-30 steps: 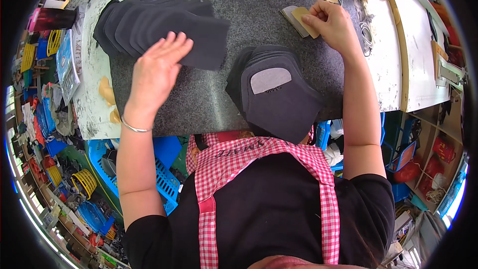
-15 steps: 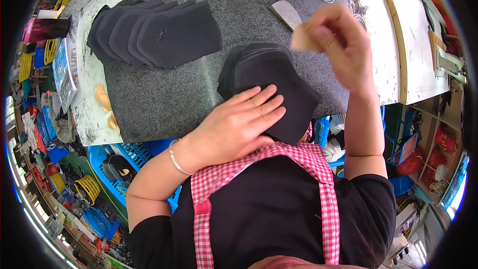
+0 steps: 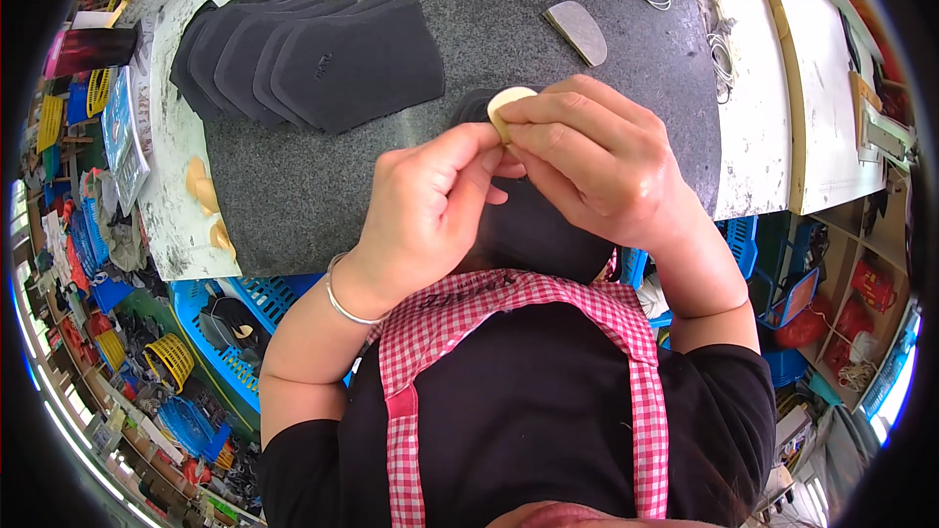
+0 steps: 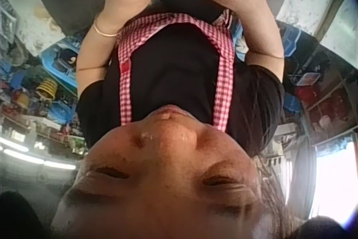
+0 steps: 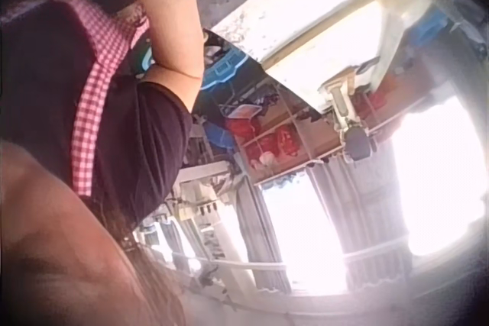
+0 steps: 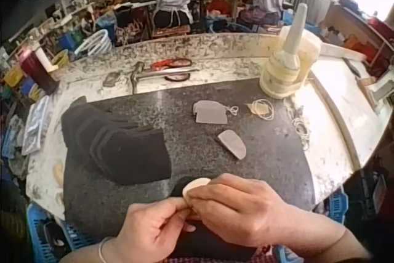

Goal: The person assembles face masks by hand at a workbench. They pick up a black fabric mask and a beige insert, peel the backing off the insert, and press it onto the mask. This process is repeated for multiple units, with the person handling the items one at a time and stacking the finished masks.

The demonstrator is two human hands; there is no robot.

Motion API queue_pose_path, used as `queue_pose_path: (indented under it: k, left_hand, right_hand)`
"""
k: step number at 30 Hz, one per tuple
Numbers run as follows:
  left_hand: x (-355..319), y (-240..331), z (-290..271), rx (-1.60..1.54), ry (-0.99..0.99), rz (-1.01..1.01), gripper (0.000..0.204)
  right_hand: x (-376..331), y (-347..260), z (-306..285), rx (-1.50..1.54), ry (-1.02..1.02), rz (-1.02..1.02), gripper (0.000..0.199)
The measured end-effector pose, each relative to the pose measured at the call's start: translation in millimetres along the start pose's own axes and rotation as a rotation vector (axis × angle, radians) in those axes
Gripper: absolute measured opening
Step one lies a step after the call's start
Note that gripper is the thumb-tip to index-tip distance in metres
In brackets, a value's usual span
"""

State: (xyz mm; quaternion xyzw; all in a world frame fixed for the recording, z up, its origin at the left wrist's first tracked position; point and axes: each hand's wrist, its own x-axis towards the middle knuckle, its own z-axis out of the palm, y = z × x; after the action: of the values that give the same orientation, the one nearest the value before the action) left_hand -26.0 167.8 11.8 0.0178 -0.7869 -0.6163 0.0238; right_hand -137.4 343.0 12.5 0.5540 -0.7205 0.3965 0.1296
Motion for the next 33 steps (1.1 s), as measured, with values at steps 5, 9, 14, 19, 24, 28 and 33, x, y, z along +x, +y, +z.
queue_pose_path:
  k: [5,9,14,19,24,28,33]
  left_hand:
    - [-2,0,0,0.165,-0.023,0.112,0.018]
    - [-2,1,0,0.165,-0.023,0.148,0.015]
    - [1,3,-1,0.061,-0.006,0.207,0.011]
    - [0,-5,2,-0.33,-0.002,0.099,0.008]
    - [2,-7,-35,-0.409,0.16,0.149,0.007]
    - [2,8,-31,0.547,0.263,0.606,0.011]
    - [0,-2,2,0.636,0.186,0.831,0.027]
  right_hand:
    - [-1,-12,-8,0.02,-0.092,0.082,0.02]
    - [2,-18,-9,-0.018,-0.094,0.078,0.021]
    - [4,-20,-10,0.102,0.008,0.167,0.02]
    - [-1,-25,-13,0.623,0.097,0.49,0.009]
    - [-25,13,-63,1.161,-0.226,0.661,0.024]
    - [-15,-11,-69,0.541,-0.559,0.653,0.055]
    - [-6,-36,-34,0.592,0.028,0.84,0.023]
